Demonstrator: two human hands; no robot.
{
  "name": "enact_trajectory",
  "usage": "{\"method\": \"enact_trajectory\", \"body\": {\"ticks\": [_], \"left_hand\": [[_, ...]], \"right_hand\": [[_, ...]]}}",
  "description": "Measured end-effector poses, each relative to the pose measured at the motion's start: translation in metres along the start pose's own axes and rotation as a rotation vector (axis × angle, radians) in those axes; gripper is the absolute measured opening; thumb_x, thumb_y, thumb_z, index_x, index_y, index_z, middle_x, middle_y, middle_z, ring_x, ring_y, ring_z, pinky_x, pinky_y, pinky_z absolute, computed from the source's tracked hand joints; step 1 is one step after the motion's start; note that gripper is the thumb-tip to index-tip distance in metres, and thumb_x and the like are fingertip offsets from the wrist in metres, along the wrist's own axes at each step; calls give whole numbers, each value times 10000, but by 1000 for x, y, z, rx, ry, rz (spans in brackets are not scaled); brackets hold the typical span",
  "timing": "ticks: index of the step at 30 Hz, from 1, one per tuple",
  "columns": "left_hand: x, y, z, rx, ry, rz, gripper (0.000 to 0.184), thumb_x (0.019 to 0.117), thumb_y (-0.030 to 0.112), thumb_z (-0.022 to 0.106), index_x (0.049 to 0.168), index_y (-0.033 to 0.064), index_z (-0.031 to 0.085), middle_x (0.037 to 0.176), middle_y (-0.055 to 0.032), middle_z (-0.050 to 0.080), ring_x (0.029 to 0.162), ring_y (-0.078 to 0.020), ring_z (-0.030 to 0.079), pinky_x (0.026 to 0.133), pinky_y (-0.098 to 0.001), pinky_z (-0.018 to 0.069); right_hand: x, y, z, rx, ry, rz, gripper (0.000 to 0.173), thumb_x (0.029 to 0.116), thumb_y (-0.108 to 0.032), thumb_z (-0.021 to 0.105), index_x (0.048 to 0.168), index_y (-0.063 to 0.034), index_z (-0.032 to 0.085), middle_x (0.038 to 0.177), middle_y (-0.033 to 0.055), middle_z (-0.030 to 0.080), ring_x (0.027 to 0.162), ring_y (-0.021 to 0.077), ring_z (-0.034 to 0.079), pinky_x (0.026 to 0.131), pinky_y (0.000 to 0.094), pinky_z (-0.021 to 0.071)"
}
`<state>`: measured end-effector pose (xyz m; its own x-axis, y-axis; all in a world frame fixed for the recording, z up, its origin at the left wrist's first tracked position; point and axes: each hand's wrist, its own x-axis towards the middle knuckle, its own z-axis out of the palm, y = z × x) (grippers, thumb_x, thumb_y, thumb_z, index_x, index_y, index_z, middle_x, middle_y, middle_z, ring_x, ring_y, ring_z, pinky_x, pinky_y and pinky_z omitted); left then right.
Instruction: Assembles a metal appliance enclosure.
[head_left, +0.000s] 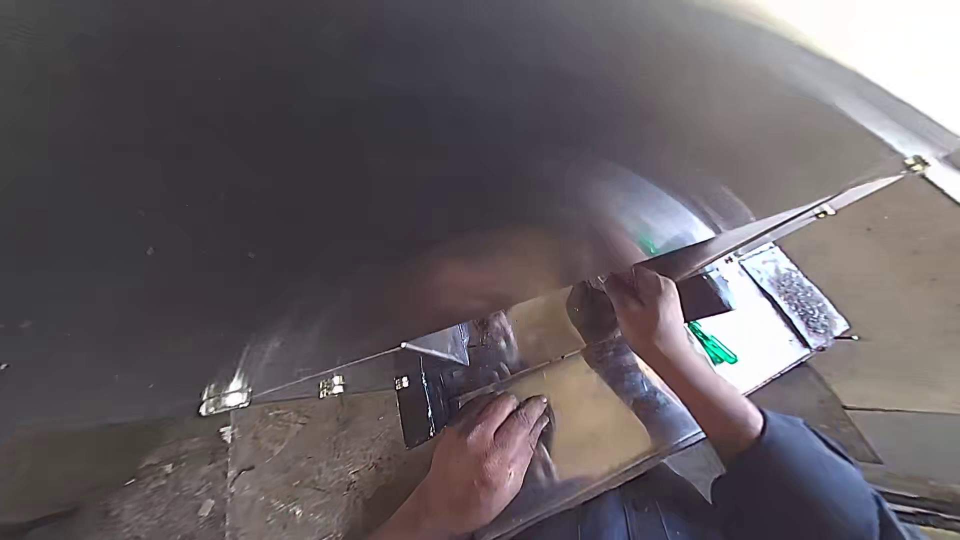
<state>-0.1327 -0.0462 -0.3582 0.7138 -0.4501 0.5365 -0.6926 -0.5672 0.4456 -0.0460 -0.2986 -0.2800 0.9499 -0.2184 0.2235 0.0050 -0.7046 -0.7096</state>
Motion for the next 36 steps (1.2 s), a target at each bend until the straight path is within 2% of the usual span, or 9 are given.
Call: {"method": "enact_trajectory", "body": {"ticks": [2,4,7,13,17,23,27,32,36], "left_hand": [[-1,1,2,-18,9,-12,238,1009,308,626,1140,162,762,865,-31,683,805,-149,674,727,-273,575],[-2,1,-1,-30,-24,-6,244,1019,300,617,1156,152,754,894,-34,681,830,-150,674,727,-270,575],[1,2,-2,-19,-43,-3,250,1019,312,613,1138,148,761,894,-35,684,830,-154,677,713,-268,574],[-3,2,-1,-51,-27,-26,242,1024,310,601,1116,156,765,903,-25,695,843,-146,685,735,-271,580],[-1,0,1,-48,-9,-18,253,1024,312,593,1111,155,770,875,-27,682,810,-155,675,694,-270,570],[-2,0,2,-51,-7,-10,263,1029,321,575,1104,156,766,887,-22,679,825,-158,673,722,-268,571],[16,6,-1,-30,-111,-81,379,1006,339,567,1279,121,712,964,-72,738,837,-211,732,735,-335,614],[69,21,-4,76,-187,-164,608,958,305,663,1502,76,517,969,-117,734,640,-254,700,540,-389,576],[98,33,6,39,-81,-221,497,967,255,623,1410,31,594,863,-104,716,662,-259,705,569,-384,580]], "right_hand": [[1,-5,-7,61,-30,33,146,987,-144,622,1019,-83,751,862,7,716,792,75,681,758,326,580],[4,-21,-22,172,9,43,96,985,-136,630,977,-127,725,808,-45,696,693,32,643,642,274,561],[7,-23,-34,254,31,11,94,1013,-168,614,990,-154,705,832,-78,705,757,5,673,697,243,589],[-13,-16,-17,-119,327,-231,150,929,-180,698,997,-57,750,938,53,715,846,100,682,743,309,573],[-4,-24,-5,-324,426,-289,250,842,-219,792,984,-24,727,945,138,723,868,236,713,738,439,576],[-6,-27,3,-303,504,-328,202,859,-240,787,853,-60,695,799,65,689,712,148,683,639,349,567],[-2,-21,12,-403,400,-198,265,874,-281,782,934,-28,729,840,145,712,766,302,710,675,519,571],[7,-28,14,-413,503,-265,278,853,-315,775,855,-46,704,762,115,696,717,266,702,629,493,550],[6,-32,16,-490,539,-254,282,880,-335,745,859,-57,705,778,130,702,727,294,708,614,513,545]]}}
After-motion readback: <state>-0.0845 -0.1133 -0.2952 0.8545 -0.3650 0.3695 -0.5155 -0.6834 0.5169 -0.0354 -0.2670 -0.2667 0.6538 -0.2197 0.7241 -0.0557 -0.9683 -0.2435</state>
